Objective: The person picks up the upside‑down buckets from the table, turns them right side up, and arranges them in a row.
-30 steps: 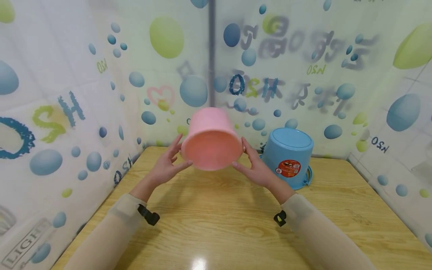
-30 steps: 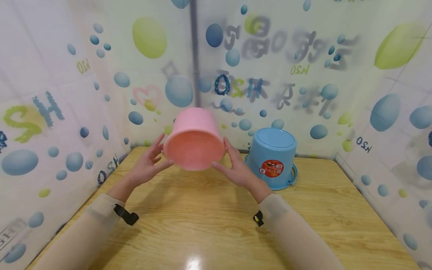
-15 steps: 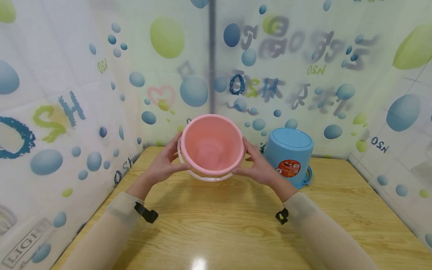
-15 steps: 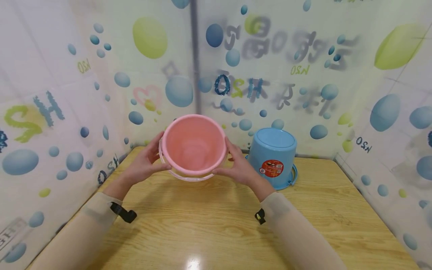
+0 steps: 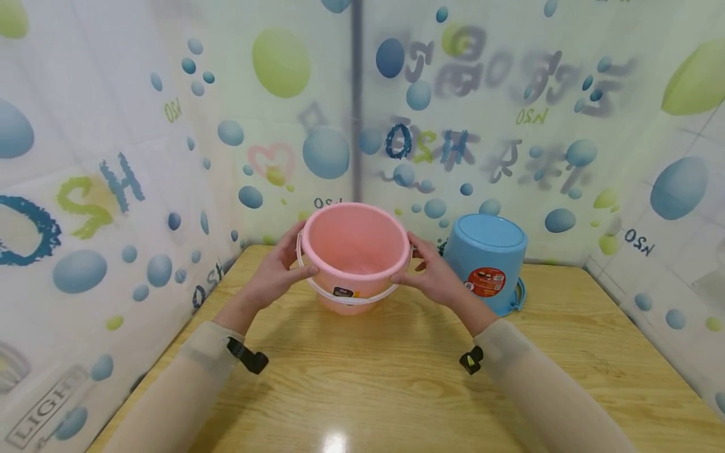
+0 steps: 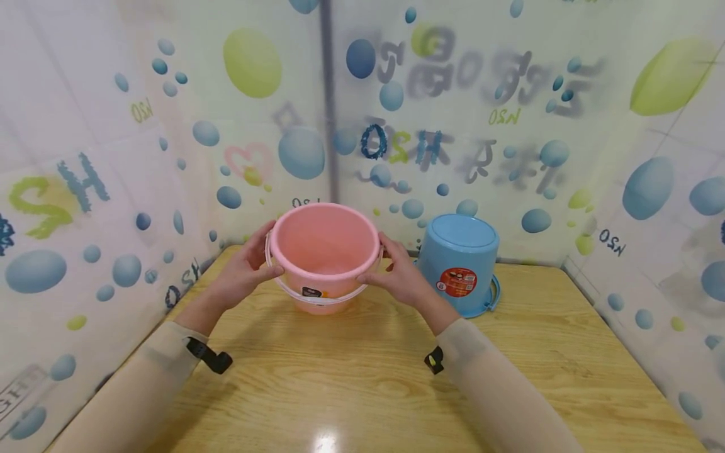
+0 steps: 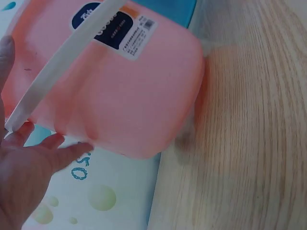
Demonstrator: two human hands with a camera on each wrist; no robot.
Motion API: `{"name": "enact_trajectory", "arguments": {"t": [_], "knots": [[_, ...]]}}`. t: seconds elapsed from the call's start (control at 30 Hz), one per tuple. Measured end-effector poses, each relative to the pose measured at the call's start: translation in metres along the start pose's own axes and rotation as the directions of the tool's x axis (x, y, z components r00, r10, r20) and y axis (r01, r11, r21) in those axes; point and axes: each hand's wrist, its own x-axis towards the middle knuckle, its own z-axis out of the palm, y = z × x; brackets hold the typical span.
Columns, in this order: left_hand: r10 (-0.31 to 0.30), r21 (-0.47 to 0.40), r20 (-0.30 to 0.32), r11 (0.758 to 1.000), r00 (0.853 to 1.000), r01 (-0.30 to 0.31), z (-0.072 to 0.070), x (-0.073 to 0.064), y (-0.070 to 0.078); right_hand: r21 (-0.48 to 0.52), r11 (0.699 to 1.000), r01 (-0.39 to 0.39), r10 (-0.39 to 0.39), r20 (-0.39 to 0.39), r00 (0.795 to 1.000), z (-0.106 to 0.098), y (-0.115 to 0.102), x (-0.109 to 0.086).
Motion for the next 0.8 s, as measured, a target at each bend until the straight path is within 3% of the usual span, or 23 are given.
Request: {"name": "enact_trajectory", "arguments": {"t": [0.13, 0.33, 0.43, 0.8], "knots": [[-0.043, -0.079, 0.006, 0.996, 0.999, 0.043, 0.003, 0.001, -0.002, 0.118, 0.993, -0.027, 0.027, 0.003, 1.0, -0.001, -0.003, 0.002], [-0.136, -0.137, -0.045, 0.982, 0.99, 0.129, 0.01, 0.005, -0.008, 0.308, 0.946, -0.096, 0.085, 0.051, 0.995, -0.001, -0.004, 0.005], [-0.151, -0.15, -0.064, 0.979, 0.986, 0.14, 0.014, 0.008, -0.011, 0.339, 0.933, -0.116, 0.1, 0.065, 0.993, 0.001, -0.001, 0.007], [-0.162, -0.182, -0.075, 0.972, 0.984, 0.146, 0.021, 0.013, -0.018, 0.299, 0.943, -0.15, 0.148, 0.029, 0.989, 0.006, 0.001, 0.014]]}}
